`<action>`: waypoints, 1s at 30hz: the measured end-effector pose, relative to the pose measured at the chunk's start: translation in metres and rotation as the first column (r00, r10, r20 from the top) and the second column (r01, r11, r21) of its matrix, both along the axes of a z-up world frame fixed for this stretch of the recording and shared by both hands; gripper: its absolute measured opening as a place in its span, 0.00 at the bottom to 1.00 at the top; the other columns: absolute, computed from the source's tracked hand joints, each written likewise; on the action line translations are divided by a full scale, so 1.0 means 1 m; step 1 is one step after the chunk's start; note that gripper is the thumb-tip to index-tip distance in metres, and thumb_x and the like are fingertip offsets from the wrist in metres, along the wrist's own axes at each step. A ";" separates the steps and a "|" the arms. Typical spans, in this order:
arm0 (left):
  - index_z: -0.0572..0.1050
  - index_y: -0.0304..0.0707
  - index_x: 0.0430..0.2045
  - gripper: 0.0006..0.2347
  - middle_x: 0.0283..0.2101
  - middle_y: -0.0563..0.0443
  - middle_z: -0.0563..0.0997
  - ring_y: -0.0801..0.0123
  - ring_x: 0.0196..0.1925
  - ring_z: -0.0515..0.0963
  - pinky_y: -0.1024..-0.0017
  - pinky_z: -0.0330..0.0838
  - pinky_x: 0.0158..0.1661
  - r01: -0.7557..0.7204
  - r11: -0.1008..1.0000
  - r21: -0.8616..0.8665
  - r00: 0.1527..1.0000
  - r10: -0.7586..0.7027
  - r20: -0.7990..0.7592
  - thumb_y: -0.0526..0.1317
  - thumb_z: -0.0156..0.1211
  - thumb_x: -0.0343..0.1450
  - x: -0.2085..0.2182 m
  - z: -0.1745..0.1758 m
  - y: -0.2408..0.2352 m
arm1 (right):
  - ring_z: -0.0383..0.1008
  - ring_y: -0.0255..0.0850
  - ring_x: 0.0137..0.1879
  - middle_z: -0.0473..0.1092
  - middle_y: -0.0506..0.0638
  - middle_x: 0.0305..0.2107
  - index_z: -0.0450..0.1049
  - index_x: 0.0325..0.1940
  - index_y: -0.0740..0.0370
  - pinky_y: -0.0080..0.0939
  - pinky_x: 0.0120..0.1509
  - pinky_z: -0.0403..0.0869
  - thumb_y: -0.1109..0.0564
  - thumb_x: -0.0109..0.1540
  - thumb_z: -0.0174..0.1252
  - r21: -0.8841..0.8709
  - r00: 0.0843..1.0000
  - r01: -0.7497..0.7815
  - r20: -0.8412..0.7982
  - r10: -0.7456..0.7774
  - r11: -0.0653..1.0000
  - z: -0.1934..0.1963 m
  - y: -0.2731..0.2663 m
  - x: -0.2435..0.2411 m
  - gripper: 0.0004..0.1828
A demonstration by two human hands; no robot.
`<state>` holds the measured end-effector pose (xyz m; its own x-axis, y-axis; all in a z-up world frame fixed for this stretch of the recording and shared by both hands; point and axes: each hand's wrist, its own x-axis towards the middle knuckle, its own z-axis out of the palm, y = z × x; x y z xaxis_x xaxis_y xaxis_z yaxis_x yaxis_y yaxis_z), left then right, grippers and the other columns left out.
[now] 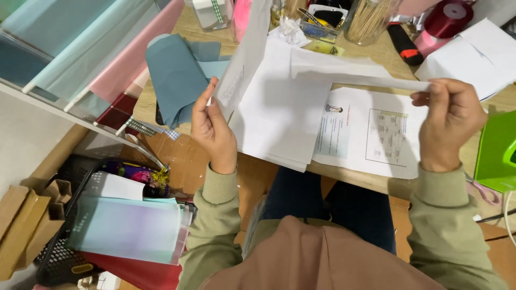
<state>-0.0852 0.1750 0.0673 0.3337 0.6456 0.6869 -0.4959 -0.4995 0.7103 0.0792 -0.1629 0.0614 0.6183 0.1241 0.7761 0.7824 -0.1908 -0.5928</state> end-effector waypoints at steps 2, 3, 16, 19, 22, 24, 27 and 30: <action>0.71 0.27 0.55 0.13 0.58 0.33 0.77 0.51 0.63 0.78 0.62 0.74 0.66 -0.030 0.995 0.097 0.999 0.032 -0.027 0.25 0.40 0.79 -0.008 0.002 -0.007 | 0.76 0.58 0.41 0.70 0.73 0.38 0.69 0.50 0.86 0.53 0.49 0.81 0.71 0.84 0.52 -0.008 1.000 0.011 0.009 -0.011 1.000 -0.010 -0.030 -0.009 0.11; 0.71 0.25 0.55 0.14 0.56 0.32 0.78 0.48 0.61 0.79 0.61 0.76 0.64 -0.056 0.980 0.193 0.996 0.068 -0.053 0.22 0.39 0.77 -0.010 0.004 -0.011 | 0.75 0.61 0.43 0.68 0.74 0.39 0.68 0.51 0.89 0.59 0.54 0.84 0.73 0.85 0.51 -0.017 1.000 0.021 0.015 -0.021 1.000 -0.014 -0.046 -0.014 0.11; 0.73 0.30 0.55 0.12 0.61 0.40 0.75 0.49 0.65 0.74 0.47 0.68 0.65 0.331 0.442 0.834 0.934 -0.030 -0.355 0.26 0.50 0.77 -0.026 -0.100 -0.085 | 0.81 0.48 0.47 0.78 0.61 0.39 0.76 0.43 0.72 0.42 0.53 0.79 0.66 0.69 0.59 -0.358 0.962 0.203 -0.102 -0.254 0.911 -0.111 -0.131 -0.128 0.04; 0.73 0.33 0.57 0.15 0.62 0.43 0.76 0.52 0.65 0.75 0.50 0.69 0.64 0.379 0.430 0.820 0.907 0.004 -0.421 0.25 0.51 0.76 -0.032 -0.118 -0.095 | 0.79 0.47 0.50 0.77 0.59 0.43 0.76 0.47 0.70 0.43 0.60 0.78 0.66 0.67 0.57 -0.351 0.961 0.134 -0.181 -0.207 0.927 -0.120 -0.128 -0.146 0.06; 0.75 0.33 0.54 0.13 0.60 0.41 0.76 0.52 0.64 0.76 0.51 0.70 0.64 0.368 0.446 0.816 0.907 0.021 -0.421 0.26 0.54 0.76 -0.035 -0.125 -0.101 | 0.79 0.47 0.51 0.77 0.58 0.43 0.75 0.48 0.69 0.44 0.62 0.78 0.67 0.67 0.57 -0.334 0.967 0.107 -0.185 -0.176 0.937 -0.128 -0.132 -0.149 0.06; 0.73 0.34 0.58 0.16 0.63 0.42 0.74 0.50 0.67 0.72 0.50 0.67 0.65 0.413 0.423 0.807 0.885 0.022 -0.464 0.26 0.55 0.75 -0.037 -0.130 -0.104 | 0.79 0.49 0.51 0.76 0.60 0.43 0.75 0.49 0.72 0.45 0.62 0.79 0.68 0.66 0.58 -0.360 0.979 0.131 -0.102 -0.178 0.924 -0.131 -0.135 -0.149 0.07; 0.73 0.35 0.58 0.15 0.63 0.43 0.74 0.49 0.67 0.72 0.50 0.67 0.66 0.436 0.424 0.794 0.874 0.011 -0.486 0.27 0.55 0.76 -0.037 -0.125 -0.107 | 0.79 0.48 0.49 0.77 0.60 0.42 0.75 0.47 0.72 0.44 0.60 0.79 0.68 0.66 0.59 -0.360 0.974 0.166 -0.087 -0.210 0.918 -0.124 -0.135 -0.151 0.06; 0.80 0.43 0.50 0.13 0.54 0.47 0.81 0.55 0.60 0.78 0.56 0.69 0.61 0.353 0.499 0.791 0.909 0.017 -0.417 0.31 0.60 0.72 -0.031 -0.123 -0.113 | 0.81 0.55 0.44 0.79 0.59 0.35 0.80 0.41 0.70 0.49 0.50 0.77 0.69 0.64 0.63 -0.281 0.948 0.212 -0.173 -0.267 0.936 -0.114 -0.125 -0.153 0.02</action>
